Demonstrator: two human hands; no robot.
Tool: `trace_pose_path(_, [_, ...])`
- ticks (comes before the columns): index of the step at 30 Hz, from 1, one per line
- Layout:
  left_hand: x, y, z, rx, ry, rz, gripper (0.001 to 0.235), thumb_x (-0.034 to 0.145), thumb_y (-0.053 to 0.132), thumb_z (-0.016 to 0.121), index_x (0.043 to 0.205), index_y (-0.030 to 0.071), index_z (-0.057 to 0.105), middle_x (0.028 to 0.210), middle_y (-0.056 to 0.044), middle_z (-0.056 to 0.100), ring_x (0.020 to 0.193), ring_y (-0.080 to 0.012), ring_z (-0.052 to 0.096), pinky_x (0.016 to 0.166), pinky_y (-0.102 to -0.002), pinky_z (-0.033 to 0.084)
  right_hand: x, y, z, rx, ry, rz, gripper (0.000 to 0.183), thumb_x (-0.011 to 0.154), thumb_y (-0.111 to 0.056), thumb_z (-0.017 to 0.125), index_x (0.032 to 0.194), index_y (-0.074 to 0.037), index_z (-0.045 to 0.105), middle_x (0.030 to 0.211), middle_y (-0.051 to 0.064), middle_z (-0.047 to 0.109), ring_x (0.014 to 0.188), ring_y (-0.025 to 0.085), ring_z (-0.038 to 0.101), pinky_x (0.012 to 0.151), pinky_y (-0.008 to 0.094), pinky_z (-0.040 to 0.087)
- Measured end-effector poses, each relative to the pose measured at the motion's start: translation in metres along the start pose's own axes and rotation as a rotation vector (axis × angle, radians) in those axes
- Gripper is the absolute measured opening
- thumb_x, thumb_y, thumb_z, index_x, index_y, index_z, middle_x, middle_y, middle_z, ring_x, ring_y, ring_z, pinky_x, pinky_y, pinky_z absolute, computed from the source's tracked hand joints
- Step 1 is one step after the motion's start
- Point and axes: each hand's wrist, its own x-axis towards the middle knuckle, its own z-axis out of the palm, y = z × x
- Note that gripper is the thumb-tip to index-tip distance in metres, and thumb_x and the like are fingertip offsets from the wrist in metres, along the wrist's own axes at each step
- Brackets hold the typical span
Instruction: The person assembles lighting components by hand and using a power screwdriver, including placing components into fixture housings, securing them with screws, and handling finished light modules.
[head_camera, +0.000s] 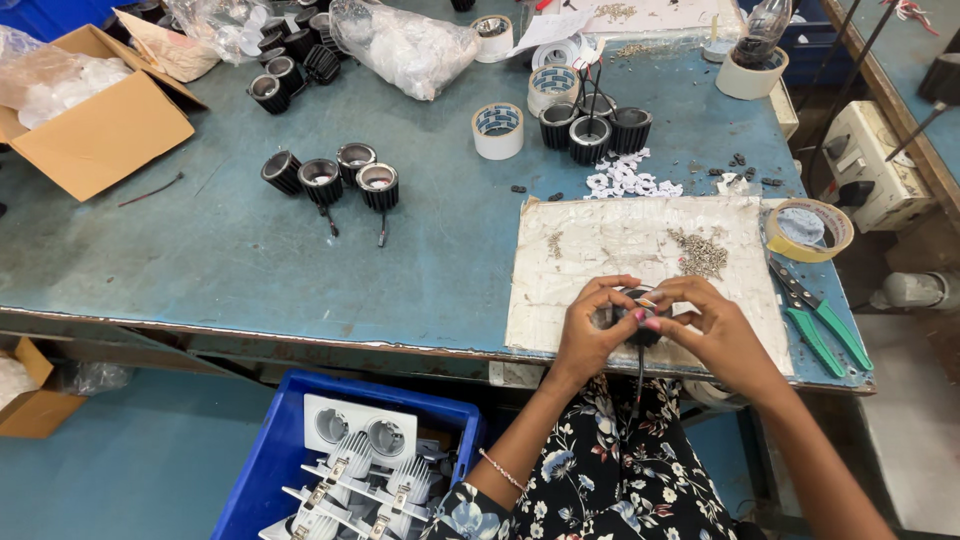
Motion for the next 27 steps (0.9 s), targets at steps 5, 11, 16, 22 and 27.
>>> trace_pose_path(5, [-0.002,0.006,0.0,-0.006,0.038,-0.004,0.007,0.089,0.013,0.073,0.09,0.007,0.069,0.127,-0.007,0.062,0.121,-0.0204,0.059,0.109,-0.035,0.044,-0.002,0.005,-0.003,0.075,-0.014,0.075,0.017,0.088,-0.012,0.074,0.1,0.0,0.074,0.122,0.006,0.063,0.111,0.014,0.064,0.091,0.031,0.059])
trace_pose_path(11, [-0.005,0.008,0.001,0.21,0.089,0.08,0.01,0.082,0.011,0.075,0.086,0.006,0.068,0.11,-0.007,0.064,0.113,-0.0234,0.055,0.105,-0.036,0.043,-0.013,-0.007,0.016,-0.138,0.182,-0.004,0.017,0.087,-0.007,0.073,0.102,0.001,0.072,0.118,0.007,0.069,0.095,0.013,0.071,0.07,0.028,0.063])
trace_pose_path(16, [-0.007,0.012,0.001,0.206,0.101,0.061,0.012,0.081,0.012,0.075,0.084,0.007,0.065,0.102,-0.003,0.071,0.106,-0.0194,0.056,0.1,-0.035,0.043,-0.016,-0.023,0.04,-0.15,0.322,-0.08,0.017,0.085,-0.004,0.073,0.1,0.003,0.068,0.122,0.01,0.06,0.086,0.015,0.07,0.059,0.027,0.061])
trace_pose_path(22, [-0.009,-0.004,0.002,0.105,0.094,0.048,0.011,0.081,0.005,0.075,0.088,0.005,0.066,0.097,-0.006,0.071,0.097,-0.0158,0.062,0.091,-0.032,0.051,-0.017,-0.023,0.046,-0.327,0.445,-0.291,0.015,0.079,-0.003,0.076,0.088,0.001,0.065,0.123,0.016,0.054,0.095,0.021,0.062,0.066,0.03,0.054])
trace_pose_path(27, [-0.002,-0.023,-0.006,-0.359,-0.069,-0.108,0.025,0.094,0.007,0.072,0.111,0.003,0.054,0.104,-0.007,0.073,0.102,-0.0133,0.066,0.093,-0.028,0.052,-0.015,-0.012,0.033,-0.172,0.283,-0.177,0.014,0.086,-0.004,0.072,0.097,0.0,0.064,0.109,0.009,0.067,0.094,0.017,0.067,0.072,0.03,0.055])
